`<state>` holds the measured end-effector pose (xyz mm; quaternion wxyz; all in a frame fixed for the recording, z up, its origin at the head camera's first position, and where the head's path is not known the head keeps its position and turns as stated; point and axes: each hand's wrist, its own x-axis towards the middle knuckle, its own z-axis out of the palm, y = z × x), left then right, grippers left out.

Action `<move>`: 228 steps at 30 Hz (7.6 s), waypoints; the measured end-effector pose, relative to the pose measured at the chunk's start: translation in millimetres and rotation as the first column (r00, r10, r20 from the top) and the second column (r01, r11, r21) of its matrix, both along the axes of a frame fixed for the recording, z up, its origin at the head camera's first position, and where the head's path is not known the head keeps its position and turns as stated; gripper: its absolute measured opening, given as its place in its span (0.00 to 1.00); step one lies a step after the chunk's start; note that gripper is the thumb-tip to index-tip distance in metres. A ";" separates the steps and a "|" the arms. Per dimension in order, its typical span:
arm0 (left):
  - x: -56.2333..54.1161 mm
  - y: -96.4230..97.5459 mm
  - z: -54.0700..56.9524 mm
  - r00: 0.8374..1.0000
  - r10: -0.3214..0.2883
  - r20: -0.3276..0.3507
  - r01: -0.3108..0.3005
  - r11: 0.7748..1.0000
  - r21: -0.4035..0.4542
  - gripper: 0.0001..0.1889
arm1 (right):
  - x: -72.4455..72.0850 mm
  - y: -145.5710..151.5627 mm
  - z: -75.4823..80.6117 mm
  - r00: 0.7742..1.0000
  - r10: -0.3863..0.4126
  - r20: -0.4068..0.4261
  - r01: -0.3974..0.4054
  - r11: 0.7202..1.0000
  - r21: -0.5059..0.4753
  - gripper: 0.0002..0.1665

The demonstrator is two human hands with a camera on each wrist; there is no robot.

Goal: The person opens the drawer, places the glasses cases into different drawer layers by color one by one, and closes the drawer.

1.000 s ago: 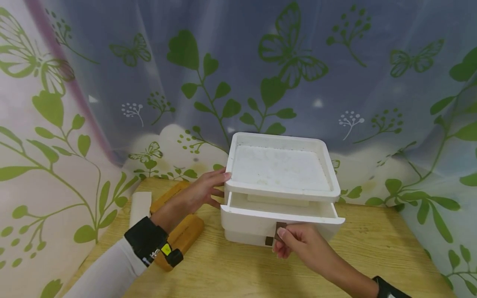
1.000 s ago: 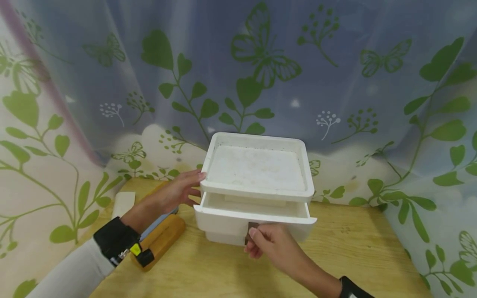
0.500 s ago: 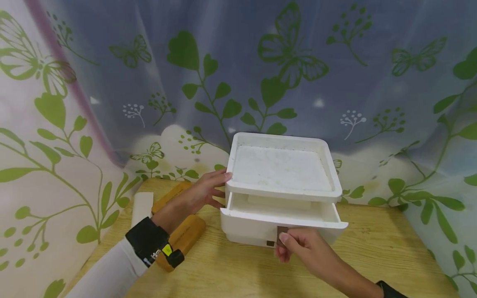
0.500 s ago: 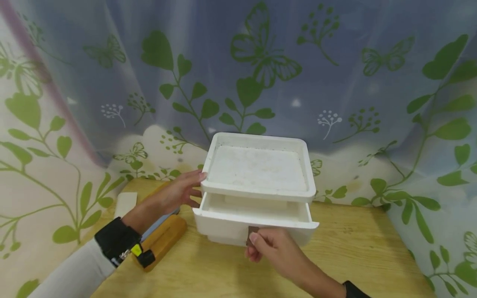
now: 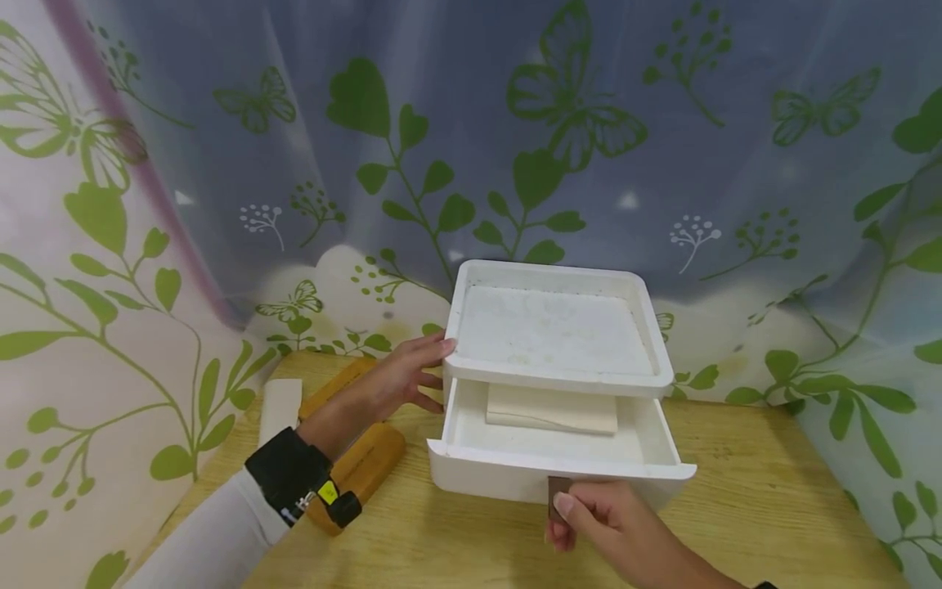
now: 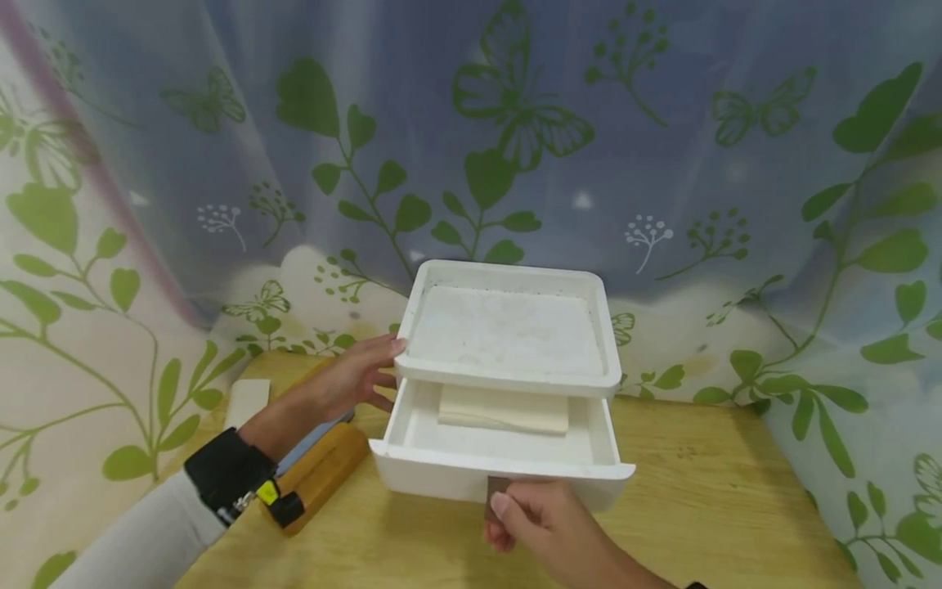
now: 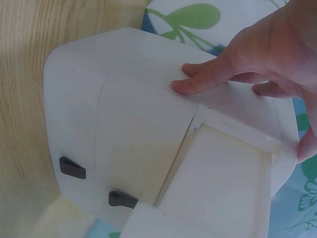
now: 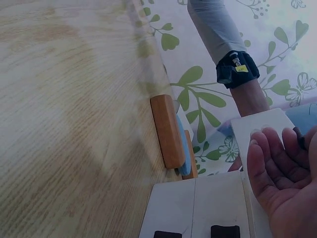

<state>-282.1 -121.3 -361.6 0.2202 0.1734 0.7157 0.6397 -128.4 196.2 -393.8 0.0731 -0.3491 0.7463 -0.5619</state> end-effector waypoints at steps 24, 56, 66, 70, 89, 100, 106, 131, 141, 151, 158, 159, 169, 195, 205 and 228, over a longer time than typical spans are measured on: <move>0.7 -1.4 0.0 1.000 -0.006 0.010 0.006 1.000 0.010 0.32 | 27.5 3.2 -5.8 0.999 0.045 0.000 -0.045 0.999 0.004 0.20; -0.9 -1.3 -2.9 1.000 -0.001 0.006 0.001 1.000 -0.007 0.32 | 11.6 71.3 90.5 0.872 -0.390 -0.296 0.459 0.862 0.217 0.11; -0.5 -2.2 -2.2 1.000 -0.028 -0.009 0.028 1.000 0.004 0.31 | -50.5 101.2 86.4 0.758 -0.595 -0.265 0.650 0.721 0.241 0.28; 0.4 -2.9 -1.3 0.999 -0.032 -0.009 0.032 0.999 0.010 0.31 | -69.9 105.8 78.5 0.809 -0.577 -0.115 0.580 0.751 0.316 0.38; 2.7 -6.4 1.2 1.000 -0.019 0.024 0.019 1.000 0.015 0.31 | -95.0 105.5 64.9 0.861 -0.485 0.155 0.429 0.855 0.290 0.47; 7.1 -49.4 9.3 0.978 0.014 -0.210 -0.061 0.974 -0.220 0.35 | -93.8 110.6 63.1 0.853 -0.495 0.169 0.439 0.853 0.281 0.46; 6.0 -83.3 4.3 0.901 0.068 -0.429 -0.288 0.833 -0.473 0.40 | -96.1 110.2 64.3 0.852 -0.500 0.157 0.442 0.846 0.299 0.46; 2.2 -183.6 -79.9 0.861 0.088 -0.501 -0.490 0.410 -0.770 0.54 | -96.5 109.9 59.3 0.854 -0.485 0.187 0.435 0.864 0.255 0.45; 11.0 -188.2 -101.1 0.872 0.190 -0.451 -0.487 0.429 -0.761 0.35 | -95.6 109.1 59.2 0.853 -0.492 0.174 0.449 0.862 0.235 0.44; 6.9 -195.5 -122.0 0.828 0.291 -0.479 -0.560 0.429 -0.708 0.31 | -94.2 108.9 60.8 0.844 -0.507 0.174 0.460 0.852 0.250 0.45; 10.2 -198.9 -120.9 0.811 0.304 -0.499 -0.584 0.417 -0.696 0.26 | -93.5 108.1 61.1 0.842 -0.512 0.167 0.464 0.847 0.259 0.46; 10.6 -199.1 -120.7 0.808 0.305 -0.504 -0.589 0.415 -0.694 0.26 | -93.4 108.1 61.3 0.842 -0.513 0.167 0.464 0.847 0.261 0.46; 13.6 -206.2 -114.8 0.740 0.265 -0.618 -0.672 0.336 -0.660 0.27 | -93.5 109.0 61.4 0.841 -0.516 0.161 0.465 0.843 0.272 0.46; 10.2 -148.8 -18.4 0.726 0.215 -0.654 -0.653 0.514 -0.556 0.30 | -92.1 108.3 62.4 0.852 -0.511 0.117 0.466 0.840 0.278 0.44; 28.1 -114.8 27.5 0.744 0.184 -0.642 -0.610 0.578 -0.541 0.42 | -92.1 108.5 62.1 0.854 -0.510 0.108 0.468 0.841 0.270 0.44; 51.7 -27.7 88.9 0.754 0.069 -0.653 -0.465 0.757 -0.458 0.38 | -91.0 109.8 59.9 0.850 -0.514 0.117 0.472 0.841 0.265 0.44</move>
